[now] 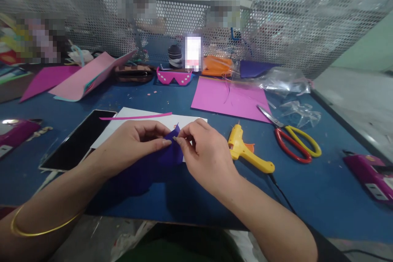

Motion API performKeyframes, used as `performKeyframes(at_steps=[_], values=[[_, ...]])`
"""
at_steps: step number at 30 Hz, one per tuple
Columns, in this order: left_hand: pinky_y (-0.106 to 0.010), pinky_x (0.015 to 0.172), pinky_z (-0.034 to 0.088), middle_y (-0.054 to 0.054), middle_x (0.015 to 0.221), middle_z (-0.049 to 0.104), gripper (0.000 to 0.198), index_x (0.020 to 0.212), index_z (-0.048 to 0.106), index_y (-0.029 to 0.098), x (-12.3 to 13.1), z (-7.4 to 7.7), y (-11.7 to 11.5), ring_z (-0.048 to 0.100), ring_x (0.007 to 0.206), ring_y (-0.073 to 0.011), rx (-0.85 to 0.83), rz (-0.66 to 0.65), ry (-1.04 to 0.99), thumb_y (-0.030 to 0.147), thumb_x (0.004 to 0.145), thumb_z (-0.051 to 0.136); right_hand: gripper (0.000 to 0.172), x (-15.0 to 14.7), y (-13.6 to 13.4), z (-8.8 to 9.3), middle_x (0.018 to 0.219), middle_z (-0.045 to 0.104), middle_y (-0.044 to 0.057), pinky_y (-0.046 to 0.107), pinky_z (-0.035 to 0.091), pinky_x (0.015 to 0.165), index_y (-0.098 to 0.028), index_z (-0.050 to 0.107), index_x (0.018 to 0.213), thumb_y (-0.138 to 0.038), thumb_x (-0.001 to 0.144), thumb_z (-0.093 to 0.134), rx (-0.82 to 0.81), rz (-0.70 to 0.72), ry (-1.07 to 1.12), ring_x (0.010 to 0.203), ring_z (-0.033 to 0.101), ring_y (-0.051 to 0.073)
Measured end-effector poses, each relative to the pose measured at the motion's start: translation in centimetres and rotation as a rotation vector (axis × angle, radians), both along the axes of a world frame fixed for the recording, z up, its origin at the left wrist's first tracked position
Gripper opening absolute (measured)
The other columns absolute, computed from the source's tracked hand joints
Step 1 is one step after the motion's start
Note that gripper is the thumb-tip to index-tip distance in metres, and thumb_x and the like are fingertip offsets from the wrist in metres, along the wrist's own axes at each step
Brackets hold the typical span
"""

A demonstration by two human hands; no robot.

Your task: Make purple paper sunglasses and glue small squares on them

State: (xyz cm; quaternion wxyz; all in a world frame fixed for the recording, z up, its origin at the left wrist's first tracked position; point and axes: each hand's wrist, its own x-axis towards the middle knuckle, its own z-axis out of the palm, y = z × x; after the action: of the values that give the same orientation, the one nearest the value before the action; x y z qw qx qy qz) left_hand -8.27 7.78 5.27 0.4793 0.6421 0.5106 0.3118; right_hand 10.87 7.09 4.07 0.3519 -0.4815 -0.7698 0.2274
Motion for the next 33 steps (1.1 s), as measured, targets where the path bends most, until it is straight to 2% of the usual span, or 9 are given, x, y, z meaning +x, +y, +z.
performKeyframes(at_steps=[15,26,30,33], values=[[-0.028,0.069,0.048,-0.001,0.083,0.074,0.017,0.084,0.074,0.02,0.2,-0.05,-0.04,0.065,0.076,-0.0168,-0.026,0.014,-0.037,0.035,0.078,0.071,0.011,-0.31,-0.27,0.07,0.076,0.057,-0.001,0.029,0.041,0.062,-0.021,0.058,0.076,-0.015,0.085,0.057,-0.023,-0.028,0.014,0.069,0.054,0.013],[-0.025,0.06,0.041,0.002,0.071,0.067,0.011,0.077,0.073,0.019,0.47,0.25,0.01,0.056,0.065,-0.0129,-0.034,0.03,-0.016,0.029,0.075,0.069,0.008,-0.43,-0.29,-0.24,0.077,0.058,-0.001,0.03,0.04,0.061,-0.021,0.058,0.077,-0.016,0.083,0.057,-0.037,-0.029,0.008,0.069,0.053,0.013],[-0.024,0.058,0.04,0.002,0.07,0.067,0.011,0.078,0.072,0.019,0.42,0.31,-0.15,0.055,0.063,-0.0118,-0.069,0.032,-0.048,0.029,0.075,0.07,0.004,-0.25,-0.13,0.04,0.078,0.06,-0.001,0.031,0.045,0.064,-0.022,0.06,0.084,-0.02,0.081,0.061,-0.062,-0.082,0.122,0.071,0.055,0.014],[-0.024,0.058,0.041,0.001,0.072,0.068,0.012,0.08,0.073,0.019,0.38,0.33,-0.2,0.056,0.063,-0.012,-0.085,0.03,-0.067,0.03,0.076,0.07,0.017,-0.17,0.21,0.07,0.086,0.064,0.002,0.034,0.049,0.072,-0.021,0.06,0.094,-0.026,0.079,0.064,-0.155,-0.13,0.238,0.08,0.06,0.017]])
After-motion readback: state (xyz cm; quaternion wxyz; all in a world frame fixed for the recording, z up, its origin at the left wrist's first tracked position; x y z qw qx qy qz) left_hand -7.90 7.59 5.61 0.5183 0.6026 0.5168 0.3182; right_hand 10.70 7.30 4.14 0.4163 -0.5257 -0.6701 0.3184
